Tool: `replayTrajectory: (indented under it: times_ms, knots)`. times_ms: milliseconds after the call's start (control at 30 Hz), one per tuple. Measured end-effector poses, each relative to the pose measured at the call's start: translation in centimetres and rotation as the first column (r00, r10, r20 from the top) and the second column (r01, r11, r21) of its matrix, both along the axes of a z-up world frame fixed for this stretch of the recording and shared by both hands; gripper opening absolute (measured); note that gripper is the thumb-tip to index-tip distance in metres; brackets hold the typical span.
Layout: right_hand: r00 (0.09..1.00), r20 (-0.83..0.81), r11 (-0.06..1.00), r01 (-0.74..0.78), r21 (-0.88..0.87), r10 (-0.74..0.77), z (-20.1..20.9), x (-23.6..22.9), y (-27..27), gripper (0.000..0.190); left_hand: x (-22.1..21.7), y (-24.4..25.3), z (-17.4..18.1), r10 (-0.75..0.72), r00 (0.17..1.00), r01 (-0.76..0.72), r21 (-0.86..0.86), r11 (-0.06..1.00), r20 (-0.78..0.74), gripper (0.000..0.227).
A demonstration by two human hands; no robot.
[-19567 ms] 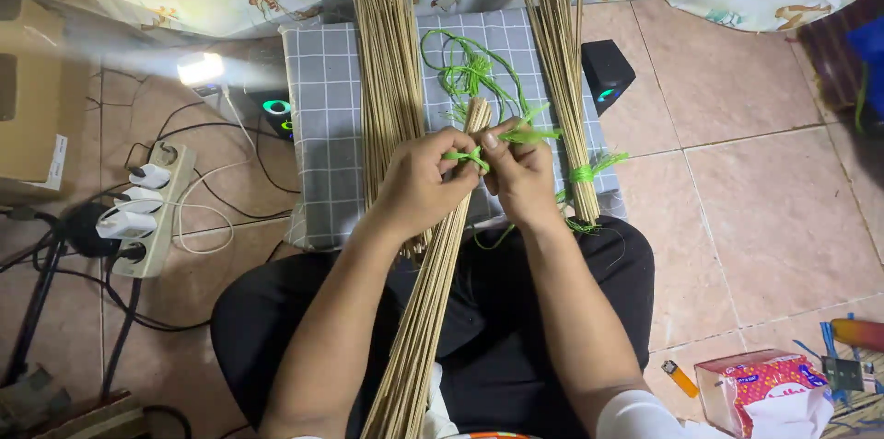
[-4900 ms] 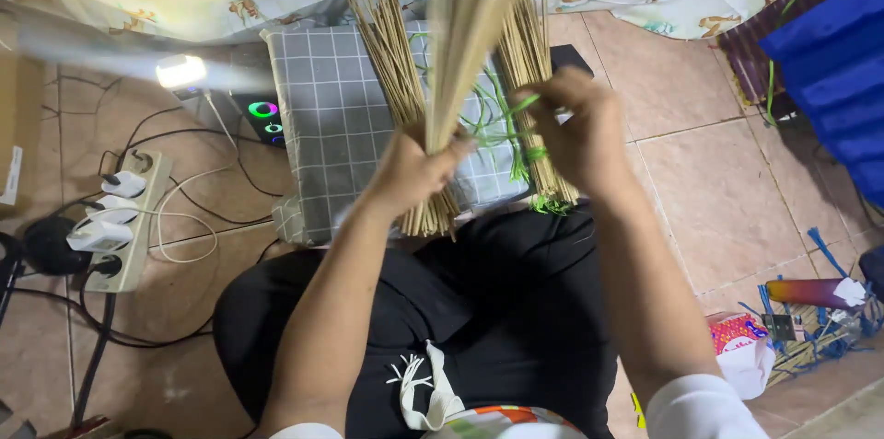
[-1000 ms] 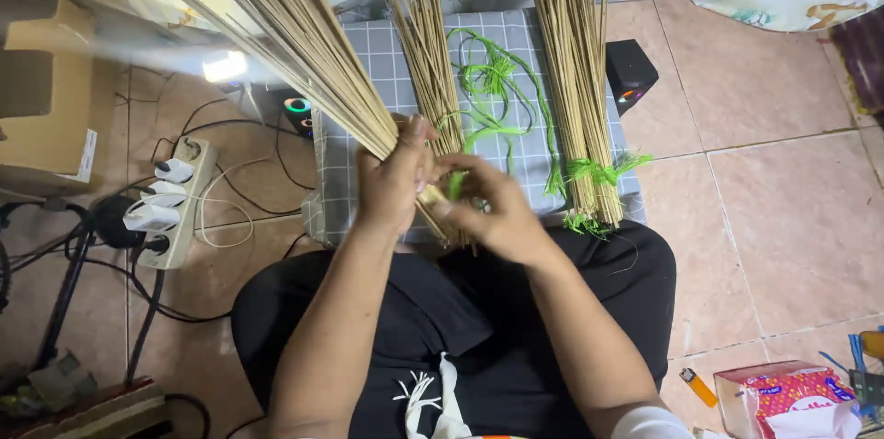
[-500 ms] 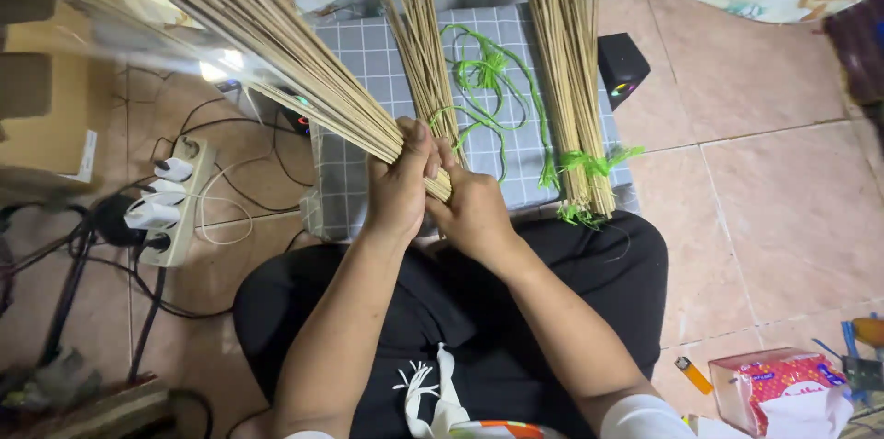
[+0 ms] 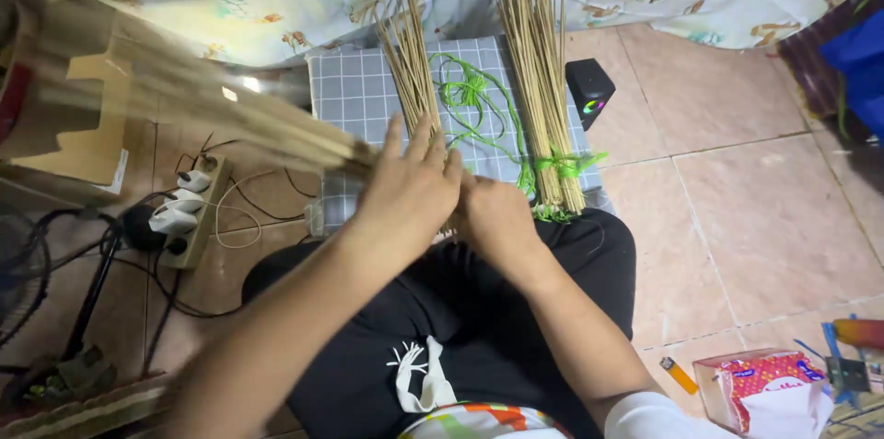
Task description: Tying bundles of thin wooden sticks together with green plastic twine to create broom heads.
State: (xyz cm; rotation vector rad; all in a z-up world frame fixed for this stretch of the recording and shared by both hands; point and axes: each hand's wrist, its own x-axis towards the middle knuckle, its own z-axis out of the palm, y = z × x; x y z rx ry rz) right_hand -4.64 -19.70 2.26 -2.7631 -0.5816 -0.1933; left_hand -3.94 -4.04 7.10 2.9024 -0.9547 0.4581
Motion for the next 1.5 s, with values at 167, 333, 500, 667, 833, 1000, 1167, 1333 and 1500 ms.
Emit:
replayTrajectory:
  times_ms: [167, 333, 500, 667, 833, 1000, 1167, 1333, 1500]
  knots:
    - [0.998, 0.009, 0.998, -0.054, -0.02, 0.055, 0.6, -1.0, -1.0, 0.027, 2.2, 0.4, -4.1, -0.079, 0.987, 0.087, 0.055, 0.995, -0.137, 0.007]
    - [0.919, -0.147, 0.723, -0.181, 0.667, 0.366, 4.9, -1.3, -5.1, 0.052, 0.9, 3.4, -0.3, 0.071, 0.934, -0.033, 0.112, 0.993, -0.35, 0.006]
    - [0.904, -0.083, 0.443, -0.123, 0.888, 0.419, 4.6, -0.3, -5.5, 0.037, -2.2, 2.2, 5.8, 0.055, 0.816, 0.014, 0.116, 0.993, -0.575, 0.016]
    - [0.901, -0.021, 0.19, -0.069, 0.979, 0.434, 4.4, 0.9, -4.8, 0.024, -3.8, 2.4, 5.4, 0.008, 0.822, 0.086, 0.138, 0.987, -0.57, 0.018]
    - [0.82, -0.074, 0.202, -0.052, 0.978, 0.568, 5.9, 0.1, -5.2, 0.09, -4.4, 3.3, 7.1, 0.036, 0.838, 0.061, 0.159, 0.985, -0.544, 0.028]
    - [0.787, -0.267, 0.404, 0.025, 0.914, 0.556, 6.3, -0.2, -4.5, 0.084, -4.1, 4.1, 6.0, -0.018, 0.85, 0.077, 0.089, 0.993, -0.526, 0.023]
    - [0.856, -0.459, 0.906, -0.024, 0.422, 0.237, 4.1, -0.5, -5.4, 0.11, -4.8, 5.0, 6.4, 0.012, 0.83, 0.008, 0.035, 0.999, -0.558, 0.019]
    - [0.82, -0.563, 0.995, 0.084, -0.056, -0.101, 2.5, 0.0, -6.7, 0.102, -5.0, 5.9, 5.6, 0.114, 0.802, -0.047, 0.128, 0.991, -0.587, 0.021]
    - [0.786, -0.59, 0.897, 0.111, 0.428, 0.185, 3.3, -0.1, -6.2, 0.051, -5.9, 5.0, 6.9, 0.081, 0.771, -0.008, 0.117, 0.993, -0.632, 0.026]
